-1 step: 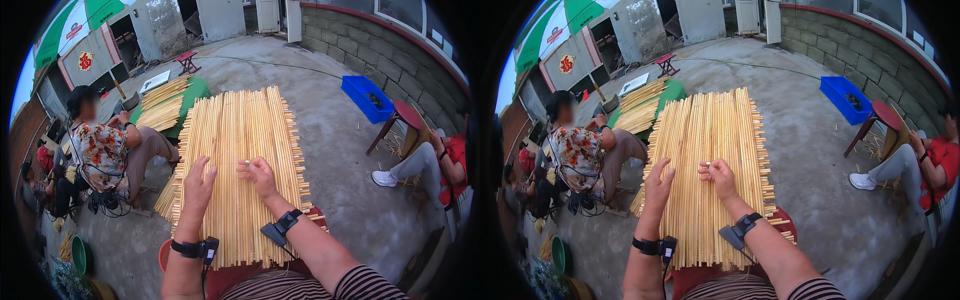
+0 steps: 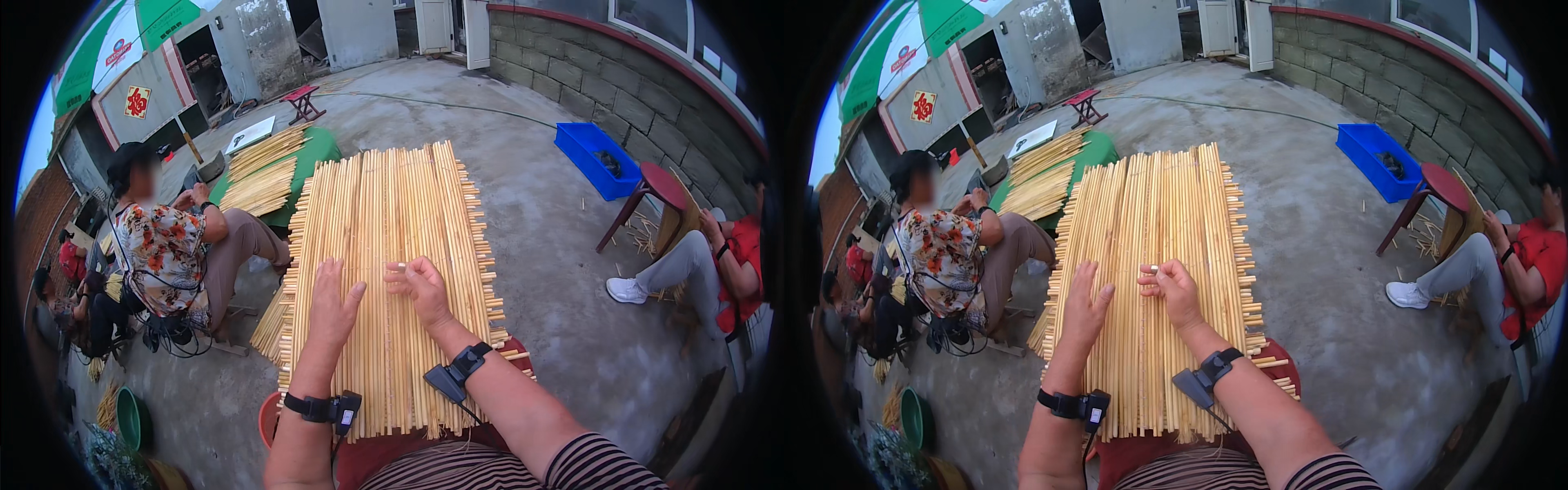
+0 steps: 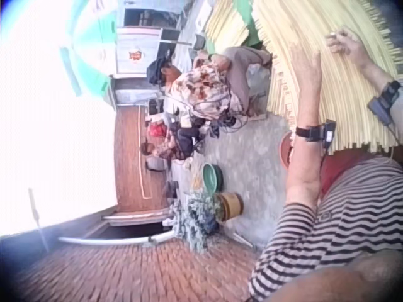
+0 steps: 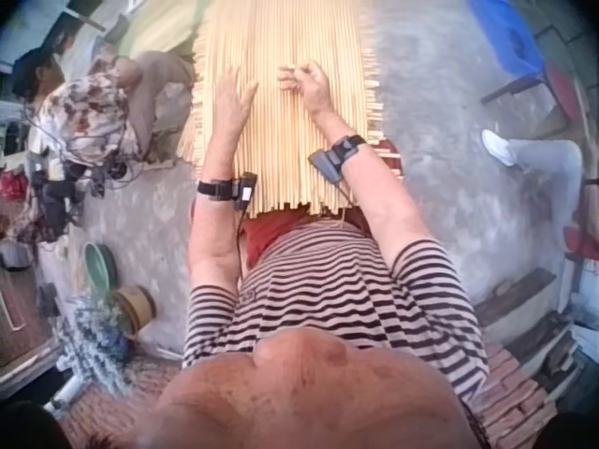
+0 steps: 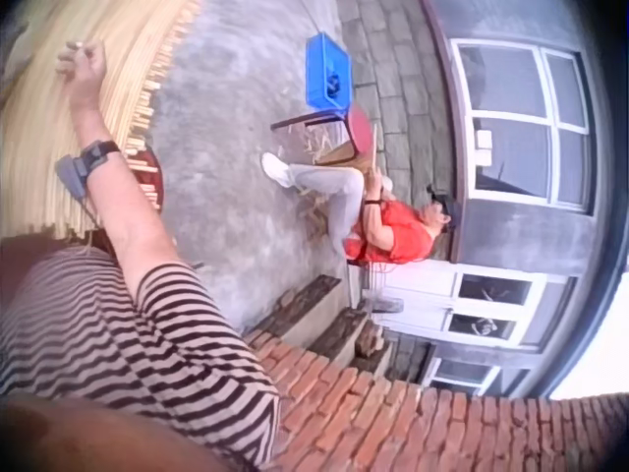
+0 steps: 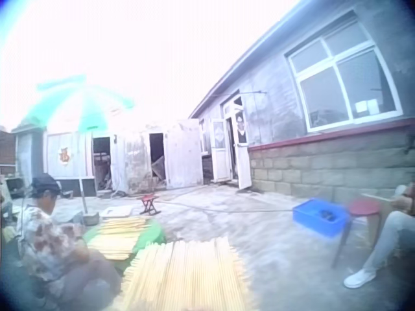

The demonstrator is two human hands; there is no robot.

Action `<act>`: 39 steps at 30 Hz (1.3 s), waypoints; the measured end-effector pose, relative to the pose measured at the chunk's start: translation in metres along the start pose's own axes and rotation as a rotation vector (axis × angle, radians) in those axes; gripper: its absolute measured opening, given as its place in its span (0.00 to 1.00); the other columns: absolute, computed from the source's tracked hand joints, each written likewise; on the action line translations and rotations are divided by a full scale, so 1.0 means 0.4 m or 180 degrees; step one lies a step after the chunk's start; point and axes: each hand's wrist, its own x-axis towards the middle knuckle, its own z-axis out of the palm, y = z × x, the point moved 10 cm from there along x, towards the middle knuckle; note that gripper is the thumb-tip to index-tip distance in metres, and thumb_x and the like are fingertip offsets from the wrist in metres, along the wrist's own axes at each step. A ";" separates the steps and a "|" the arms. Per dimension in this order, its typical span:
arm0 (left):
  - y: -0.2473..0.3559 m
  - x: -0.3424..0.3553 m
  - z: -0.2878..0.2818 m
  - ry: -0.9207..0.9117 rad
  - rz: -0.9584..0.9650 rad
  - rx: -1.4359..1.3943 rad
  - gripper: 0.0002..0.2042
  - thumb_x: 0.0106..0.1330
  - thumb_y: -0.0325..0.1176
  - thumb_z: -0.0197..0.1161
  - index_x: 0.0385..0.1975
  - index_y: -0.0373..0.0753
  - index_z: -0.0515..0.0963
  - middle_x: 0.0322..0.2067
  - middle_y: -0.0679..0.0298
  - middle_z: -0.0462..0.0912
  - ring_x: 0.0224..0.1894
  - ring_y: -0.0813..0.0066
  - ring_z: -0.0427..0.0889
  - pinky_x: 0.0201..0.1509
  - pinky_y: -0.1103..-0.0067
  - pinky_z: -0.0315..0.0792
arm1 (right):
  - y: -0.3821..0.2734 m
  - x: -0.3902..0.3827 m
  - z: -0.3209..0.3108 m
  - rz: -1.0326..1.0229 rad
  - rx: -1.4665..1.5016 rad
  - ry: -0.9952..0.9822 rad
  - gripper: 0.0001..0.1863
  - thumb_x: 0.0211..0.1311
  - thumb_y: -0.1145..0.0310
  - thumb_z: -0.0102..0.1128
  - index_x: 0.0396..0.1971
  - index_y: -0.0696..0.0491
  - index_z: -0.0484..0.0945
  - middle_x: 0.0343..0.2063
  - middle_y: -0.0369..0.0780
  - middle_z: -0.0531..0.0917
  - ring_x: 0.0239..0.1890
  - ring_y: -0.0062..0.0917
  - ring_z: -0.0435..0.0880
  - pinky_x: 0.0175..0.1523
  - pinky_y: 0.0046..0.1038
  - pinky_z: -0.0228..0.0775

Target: The person weaves wooden rods together using string to create a mat, first using scissors to trim excess string and then continuing the weaving by hand with a ball of white string.

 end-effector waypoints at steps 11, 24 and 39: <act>0.125 -0.118 0.079 -0.0499 0.0186 0.1147 0.37 0.61 0.58 0.49 0.64 0.38 0.56 0.66 0.50 0.51 0.69 0.56 0.45 0.65 0.48 0.37 | 0.005 0.009 -0.022 -0.0005 -0.0155 0.0127 0.05 0.65 0.69 0.44 0.31 0.54 0.67 0.37 0.47 0.80 0.34 0.25 0.81 0.40 0.26 0.74; 0.163 -0.169 0.053 -0.0473 0.0232 0.0641 0.36 0.63 0.57 0.46 0.63 0.36 0.57 0.64 0.49 0.54 0.69 0.58 0.48 0.67 0.52 0.38 | -0.021 -0.118 0.024 -0.0091 -0.2013 -0.0638 0.03 0.62 0.73 0.49 0.29 0.55 0.69 0.58 0.48 0.67 0.57 0.25 0.68 0.60 0.25 0.56; 0.135 -0.152 0.064 -0.0462 0.0067 0.0458 0.35 0.63 0.56 0.48 0.64 0.37 0.56 0.66 0.52 0.52 0.69 0.60 0.47 0.68 0.55 0.36 | -0.166 -0.500 -0.058 -0.0209 -0.2708 -0.0571 0.02 0.58 0.75 0.52 0.28 0.57 0.69 0.50 0.47 0.75 0.53 0.32 0.74 0.56 0.28 0.63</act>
